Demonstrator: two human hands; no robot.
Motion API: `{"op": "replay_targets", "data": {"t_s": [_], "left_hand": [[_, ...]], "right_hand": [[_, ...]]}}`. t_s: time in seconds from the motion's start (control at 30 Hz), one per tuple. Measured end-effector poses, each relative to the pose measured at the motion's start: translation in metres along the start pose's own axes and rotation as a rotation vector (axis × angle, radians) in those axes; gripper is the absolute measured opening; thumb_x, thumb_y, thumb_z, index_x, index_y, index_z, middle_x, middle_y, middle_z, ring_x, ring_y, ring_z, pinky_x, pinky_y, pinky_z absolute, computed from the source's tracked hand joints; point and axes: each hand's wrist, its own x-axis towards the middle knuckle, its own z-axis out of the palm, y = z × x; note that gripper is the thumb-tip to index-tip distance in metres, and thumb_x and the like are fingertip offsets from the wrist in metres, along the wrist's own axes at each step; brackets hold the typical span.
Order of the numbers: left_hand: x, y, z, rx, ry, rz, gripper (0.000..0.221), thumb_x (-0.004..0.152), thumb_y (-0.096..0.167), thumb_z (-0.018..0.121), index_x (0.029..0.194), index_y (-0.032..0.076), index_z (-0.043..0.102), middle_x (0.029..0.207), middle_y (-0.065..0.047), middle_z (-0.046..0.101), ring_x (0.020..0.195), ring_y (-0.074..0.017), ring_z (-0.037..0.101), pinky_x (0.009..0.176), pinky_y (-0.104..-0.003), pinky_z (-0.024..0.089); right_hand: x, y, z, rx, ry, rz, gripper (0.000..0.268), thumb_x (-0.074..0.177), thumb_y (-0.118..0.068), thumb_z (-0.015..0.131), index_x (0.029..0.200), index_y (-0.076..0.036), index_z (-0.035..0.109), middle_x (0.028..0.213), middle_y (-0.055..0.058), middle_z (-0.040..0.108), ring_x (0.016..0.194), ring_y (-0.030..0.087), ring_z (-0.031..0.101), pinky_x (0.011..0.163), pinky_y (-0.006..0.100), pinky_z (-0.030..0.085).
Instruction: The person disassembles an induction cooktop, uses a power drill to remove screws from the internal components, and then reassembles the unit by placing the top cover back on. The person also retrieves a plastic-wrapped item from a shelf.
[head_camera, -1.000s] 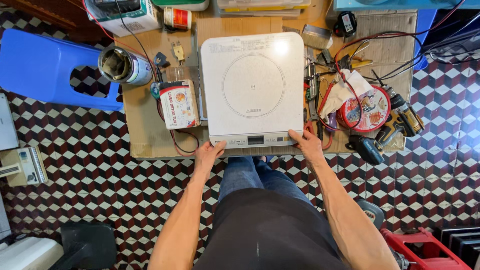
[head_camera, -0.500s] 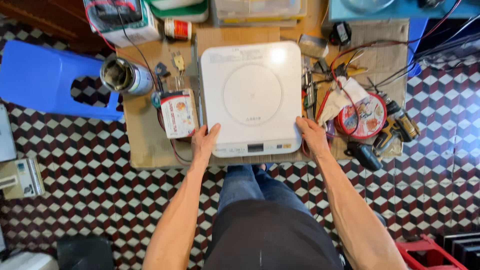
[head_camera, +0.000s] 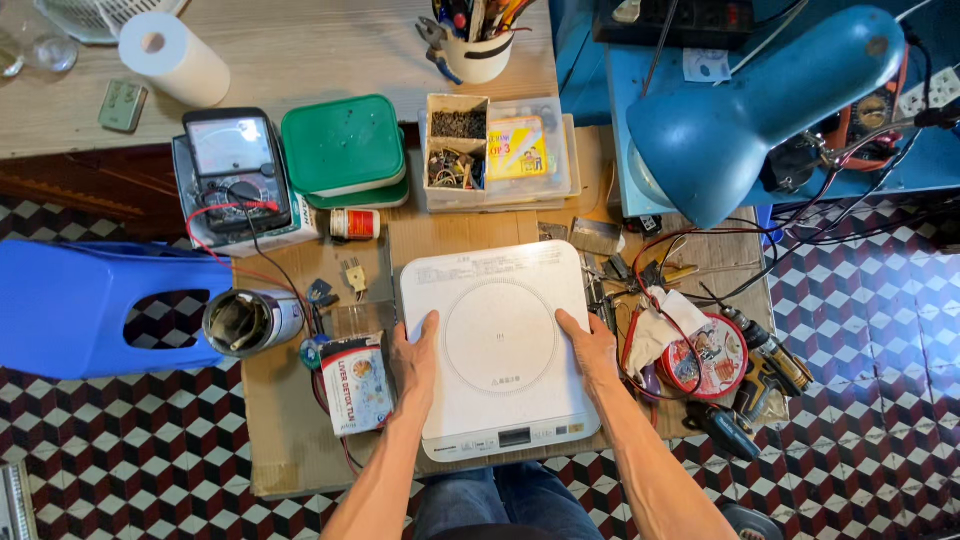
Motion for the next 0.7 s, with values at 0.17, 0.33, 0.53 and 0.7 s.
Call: {"op": "replay_targets", "data": {"t_s": [0.17,0.33,0.53,0.7], "left_hand": [[0.008,0.001,0.002,-0.102,0.028,-0.129,0.06,0.084,0.045,0.075,0.124,0.002,0.066,0.112,-0.015,0.074,0.098,-0.0266,0.069,0.086,-0.039,0.053],[0.008,0.002,0.002,-0.089,0.077,-0.141,0.064,0.082,0.048,0.077,0.125,0.002,0.065,0.112,-0.015,0.074,0.098,-0.0255,0.069,0.086,-0.038,0.053],[-0.003,0.013,-0.003,-0.149,0.014,-0.126,0.059,0.086,0.047,0.073,0.125,0.002,0.065,0.113,-0.015,0.073,0.1,-0.0264,0.069,0.088,-0.038,0.053],[-0.021,0.004,-0.007,-0.035,0.022,-0.013,0.058,0.089,0.045,0.07,0.126,0.001,0.065,0.117,-0.016,0.073,0.105,-0.0281,0.069,0.091,-0.039,0.052]], "right_hand": [[0.003,0.002,0.004,0.01,0.065,0.0,0.063,0.076,-0.037,0.085,0.122,0.004,0.071,0.105,0.015,0.078,0.086,0.02,0.072,0.077,0.032,0.056],[0.008,0.004,0.006,-0.098,0.091,-0.01,0.068,0.077,-0.042,0.084,0.124,0.003,0.068,0.105,0.015,0.077,0.087,0.02,0.072,0.078,0.032,0.056],[0.005,0.004,-0.003,-0.149,0.013,-0.033,0.065,0.08,-0.045,0.079,0.125,0.0,0.067,0.106,0.014,0.078,0.088,0.021,0.072,0.08,0.033,0.056],[-0.012,0.014,-0.008,-0.199,0.042,-0.159,0.061,0.079,-0.042,0.078,0.126,-0.004,0.07,0.107,0.013,0.079,0.091,0.021,0.075,0.081,0.033,0.057]]}}
